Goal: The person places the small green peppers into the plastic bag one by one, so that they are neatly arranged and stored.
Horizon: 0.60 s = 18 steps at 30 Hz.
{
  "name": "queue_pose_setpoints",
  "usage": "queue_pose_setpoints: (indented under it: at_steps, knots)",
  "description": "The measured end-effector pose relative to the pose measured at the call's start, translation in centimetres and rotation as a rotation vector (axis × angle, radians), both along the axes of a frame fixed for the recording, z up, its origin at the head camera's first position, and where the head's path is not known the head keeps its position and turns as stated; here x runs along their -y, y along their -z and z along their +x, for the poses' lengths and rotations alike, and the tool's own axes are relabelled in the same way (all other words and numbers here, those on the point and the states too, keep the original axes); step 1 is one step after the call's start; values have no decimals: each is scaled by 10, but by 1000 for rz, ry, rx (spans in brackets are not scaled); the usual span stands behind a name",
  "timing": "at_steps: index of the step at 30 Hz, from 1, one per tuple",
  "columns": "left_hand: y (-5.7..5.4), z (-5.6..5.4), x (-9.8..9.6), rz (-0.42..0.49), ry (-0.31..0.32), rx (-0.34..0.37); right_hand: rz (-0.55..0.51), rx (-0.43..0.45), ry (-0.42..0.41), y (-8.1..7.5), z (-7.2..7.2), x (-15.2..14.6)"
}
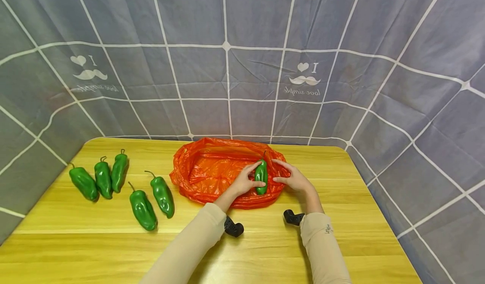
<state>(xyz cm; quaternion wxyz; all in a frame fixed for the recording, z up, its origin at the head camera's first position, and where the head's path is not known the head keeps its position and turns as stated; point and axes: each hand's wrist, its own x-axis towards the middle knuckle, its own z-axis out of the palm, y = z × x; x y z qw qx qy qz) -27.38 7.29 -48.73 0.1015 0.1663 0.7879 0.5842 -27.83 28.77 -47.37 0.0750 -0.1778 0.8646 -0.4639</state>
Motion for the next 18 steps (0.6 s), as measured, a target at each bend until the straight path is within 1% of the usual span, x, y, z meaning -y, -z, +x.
queue_pose_setpoints:
  at_steps: [4,11,18]
  knots:
    - [-1,1,0,-22,-20,13,1,-2,0,0,0,0]
    - [-2,1,0,-54,-45,-15,-3,9,5,-3,0,0]
    - [-2,1,1,-82,-50,-12,2,8,5,-4,0,1]
